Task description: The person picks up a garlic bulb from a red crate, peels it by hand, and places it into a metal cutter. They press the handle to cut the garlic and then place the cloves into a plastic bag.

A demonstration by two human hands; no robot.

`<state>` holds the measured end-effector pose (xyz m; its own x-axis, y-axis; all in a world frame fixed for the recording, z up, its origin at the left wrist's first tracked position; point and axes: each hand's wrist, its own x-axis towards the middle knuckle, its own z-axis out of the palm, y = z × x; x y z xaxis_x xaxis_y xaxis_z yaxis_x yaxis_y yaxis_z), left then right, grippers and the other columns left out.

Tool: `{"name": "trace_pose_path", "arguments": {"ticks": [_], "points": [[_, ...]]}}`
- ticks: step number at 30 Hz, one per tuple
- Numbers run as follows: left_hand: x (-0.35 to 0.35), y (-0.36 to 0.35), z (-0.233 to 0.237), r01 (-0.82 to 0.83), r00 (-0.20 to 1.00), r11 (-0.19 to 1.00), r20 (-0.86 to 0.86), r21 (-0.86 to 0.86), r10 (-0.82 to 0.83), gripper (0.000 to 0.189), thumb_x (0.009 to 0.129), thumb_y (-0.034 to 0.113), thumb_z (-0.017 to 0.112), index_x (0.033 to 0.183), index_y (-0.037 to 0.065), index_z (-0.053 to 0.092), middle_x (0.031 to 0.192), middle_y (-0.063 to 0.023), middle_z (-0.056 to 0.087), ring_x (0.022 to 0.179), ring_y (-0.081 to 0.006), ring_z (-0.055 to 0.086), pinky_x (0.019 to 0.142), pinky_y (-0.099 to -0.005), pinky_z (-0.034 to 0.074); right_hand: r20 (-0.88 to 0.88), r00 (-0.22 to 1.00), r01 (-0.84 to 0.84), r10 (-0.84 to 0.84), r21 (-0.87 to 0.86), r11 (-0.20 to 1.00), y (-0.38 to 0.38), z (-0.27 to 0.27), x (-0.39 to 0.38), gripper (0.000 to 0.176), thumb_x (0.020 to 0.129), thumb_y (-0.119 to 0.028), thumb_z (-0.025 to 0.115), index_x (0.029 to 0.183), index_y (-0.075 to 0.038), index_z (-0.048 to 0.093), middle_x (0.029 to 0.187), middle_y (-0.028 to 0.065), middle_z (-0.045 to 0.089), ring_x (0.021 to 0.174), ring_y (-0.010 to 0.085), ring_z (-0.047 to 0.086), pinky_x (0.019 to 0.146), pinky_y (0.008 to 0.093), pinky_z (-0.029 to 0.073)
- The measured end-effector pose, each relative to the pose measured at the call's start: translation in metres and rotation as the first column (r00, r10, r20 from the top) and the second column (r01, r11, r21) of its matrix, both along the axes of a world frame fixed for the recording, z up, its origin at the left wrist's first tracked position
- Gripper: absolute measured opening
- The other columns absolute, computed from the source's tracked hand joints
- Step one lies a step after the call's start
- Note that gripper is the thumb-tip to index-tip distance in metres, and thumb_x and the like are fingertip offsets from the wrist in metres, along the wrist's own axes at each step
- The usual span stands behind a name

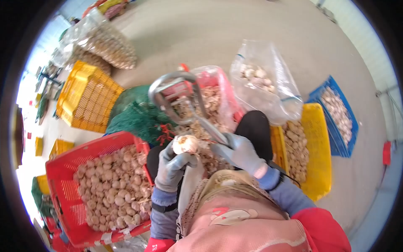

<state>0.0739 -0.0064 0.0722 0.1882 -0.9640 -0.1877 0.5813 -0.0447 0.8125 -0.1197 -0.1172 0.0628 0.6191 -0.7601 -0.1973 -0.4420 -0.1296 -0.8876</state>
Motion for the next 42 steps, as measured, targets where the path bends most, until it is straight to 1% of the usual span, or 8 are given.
{"name": "trace_pose_path", "arguments": {"ticks": [6,10,16,19,26,29,33,42], "points": [[-0.145,-0.033,0.076,0.138,0.863,0.875,0.49,-0.464,0.123,0.094,0.062,0.017,0.084,0.144,0.0,0.041,0.131,-0.0267,0.05,0.124,-0.041,0.049,0.103,-0.0445,0.041,0.087,0.975,0.205,-0.206,0.026,0.978,-0.012,-0.088,0.012,0.021,0.089,-0.019,0.07,0.106,-0.008,0.067,0.084,0.005,0.07,0.074,0.0202,0.064,0.07,0.0318,0.053],[-0.104,-0.008,0.067,0.201,0.687,0.887,0.705,-0.416,0.175,0.06,0.074,0.014,0.078,0.129,0.002,0.057,0.118,-0.0232,0.061,0.102,-0.0334,0.064,0.092,-0.0392,0.049,0.137,0.981,0.12,-0.138,0.135,0.984,-0.013,-0.063,0.022,0.027,0.09,-0.022,0.072,0.11,-0.006,0.067,0.08,0.0018,0.069,0.073,0.0107,0.063,0.065,0.0295,0.05],[0.079,0.109,-0.015,-0.482,0.261,0.874,0.962,0.061,0.076,0.014,0.087,0.007,0.067,0.099,0.005,0.074,0.088,-0.01,0.073,0.078,-0.0171,0.07,0.072,-0.0297,0.056,0.106,0.993,0.06,-0.06,-0.001,0.998,-0.02,-0.067,0.018,0.028,0.09,-0.028,0.071,0.106,-0.006,0.07,0.069,0.0014,0.065,0.059,0.0096,0.054,0.06,0.0281,0.047],[0.15,0.164,-0.068,-0.57,-0.085,0.753,0.888,0.328,-0.452,0.027,0.082,0.017,0.066,0.108,0.01,0.07,0.102,-0.0142,0.071,0.097,-0.0299,0.069,0.086,-0.0386,0.054,0.097,0.995,0.033,-0.031,-0.027,0.999,-0.022,-0.067,0.016,0.025,0.091,-0.026,0.07,0.107,-0.006,0.07,0.07,0.0006,0.065,0.06,0.0078,0.053,0.059,0.0266,0.046],[0.168,0.167,-0.089,-0.572,0.059,0.55,0.7,0.608,-0.712,0.044,0.081,0.025,0.066,0.123,0.013,0.061,0.101,-0.0137,0.071,0.099,-0.0282,0.068,0.082,-0.0405,0.053,0.201,0.976,0.073,-0.085,0.069,0.995,-0.012,-0.053,0.023,0.022,0.093,-0.019,0.067,0.11,-0.006,0.069,0.072,-0.0008,0.067,0.062,0.0063,0.056,0.06,0.0251,0.047],[0.172,0.182,-0.098,-0.631,0.379,0.587,0.862,0.506,-0.335,0.054,0.084,0.024,0.063,0.136,0.011,0.054,0.094,-0.0103,0.071,0.096,-0.0216,0.069,0.073,-0.0371,0.055,0.157,0.985,0.076,-0.077,0.011,0.997,-0.015,-0.058,0.022,0.02,0.093,-0.018,0.066,0.108,-0.006,0.069,0.075,0.0006,0.07,0.063,0.0073,0.059,0.061,0.0257,0.048],[0.128,0.165,-0.045,-0.533,0.846,0.81,0.143,0.243,0.514,0.053,0.089,0.017,0.055,0.14,0.007,0.048,0.117,-0.0104,0.064,0.097,-0.0217,0.067,0.077,-0.0317,0.057,-0.022,0.999,0.037,-0.039,-0.096,0.995,-0.019,-0.062,0.013,0.018,0.094,-0.017,0.064,0.104,-0.005,0.071,0.078,0.0027,0.073,0.063,0.0091,0.063,0.062,0.0265,0.05],[0.014,0.035,-0.035,-0.416,0.908,0.903,0.013,-0.105,0.42,0.062,0.086,-0.003,0.063,0.144,0.008,0.044,0.13,-0.0113,0.059,0.116,-0.0242,0.06,0.099,-0.0378,0.051,0.173,0.967,0.07,-0.188,0.525,0.848,0.008,0.019,-0.006,0.032,0.088,-0.023,0.076,0.107,0.0,0.067,0.077,0.0005,0.064,0.058,0.0068,0.059,0.054,0.0227,0.047]]}}
